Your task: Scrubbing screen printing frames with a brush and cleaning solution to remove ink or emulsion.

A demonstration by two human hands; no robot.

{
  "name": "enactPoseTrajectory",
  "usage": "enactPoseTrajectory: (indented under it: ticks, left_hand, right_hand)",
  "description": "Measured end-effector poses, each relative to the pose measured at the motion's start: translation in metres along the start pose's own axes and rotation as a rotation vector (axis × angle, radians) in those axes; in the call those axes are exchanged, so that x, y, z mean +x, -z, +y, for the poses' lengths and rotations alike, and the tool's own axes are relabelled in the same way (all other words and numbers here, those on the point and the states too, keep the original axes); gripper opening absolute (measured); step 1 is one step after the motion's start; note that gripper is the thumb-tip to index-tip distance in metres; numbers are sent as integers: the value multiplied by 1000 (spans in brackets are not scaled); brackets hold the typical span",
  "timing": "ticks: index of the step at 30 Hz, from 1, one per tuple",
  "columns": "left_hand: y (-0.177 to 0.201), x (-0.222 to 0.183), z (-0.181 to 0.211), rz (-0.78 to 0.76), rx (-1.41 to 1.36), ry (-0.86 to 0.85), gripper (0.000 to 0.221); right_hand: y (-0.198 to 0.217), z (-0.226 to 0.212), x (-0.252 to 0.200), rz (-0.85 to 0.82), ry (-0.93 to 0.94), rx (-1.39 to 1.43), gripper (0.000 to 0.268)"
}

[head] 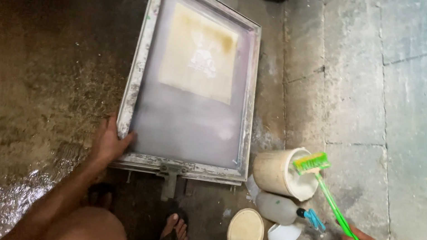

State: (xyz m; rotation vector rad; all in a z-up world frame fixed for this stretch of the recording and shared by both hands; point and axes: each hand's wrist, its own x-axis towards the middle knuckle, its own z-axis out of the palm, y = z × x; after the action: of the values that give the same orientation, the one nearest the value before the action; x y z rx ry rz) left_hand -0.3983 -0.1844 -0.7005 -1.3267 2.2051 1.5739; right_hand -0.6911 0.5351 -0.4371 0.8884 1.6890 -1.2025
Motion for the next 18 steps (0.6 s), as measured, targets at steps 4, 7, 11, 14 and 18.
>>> enactPoseTrajectory:
  ticks: [4,7,11,14,18]
  left_hand:
    - [4,-4,9,-73,-17,58,94]
    - [-2,2,-4,-31,-26,-33,93]
    - [-15,15,-32,11,11,-150,93]
    - [-12,19,-34,2,-11,-182,90]
    - [-6,7,-25,-3,28,-185,90]
  right_hand:
    - [-77,-52,-46,-107,144,-122,35]
    - [-211,-103,-37,-87,319,-212,18]
    - [-366,-124,42,3,615,-442,39]
    - [-433,-130,121,178,836,-778,32]
    - [-476,-110,112,443,1020,-1331,52]
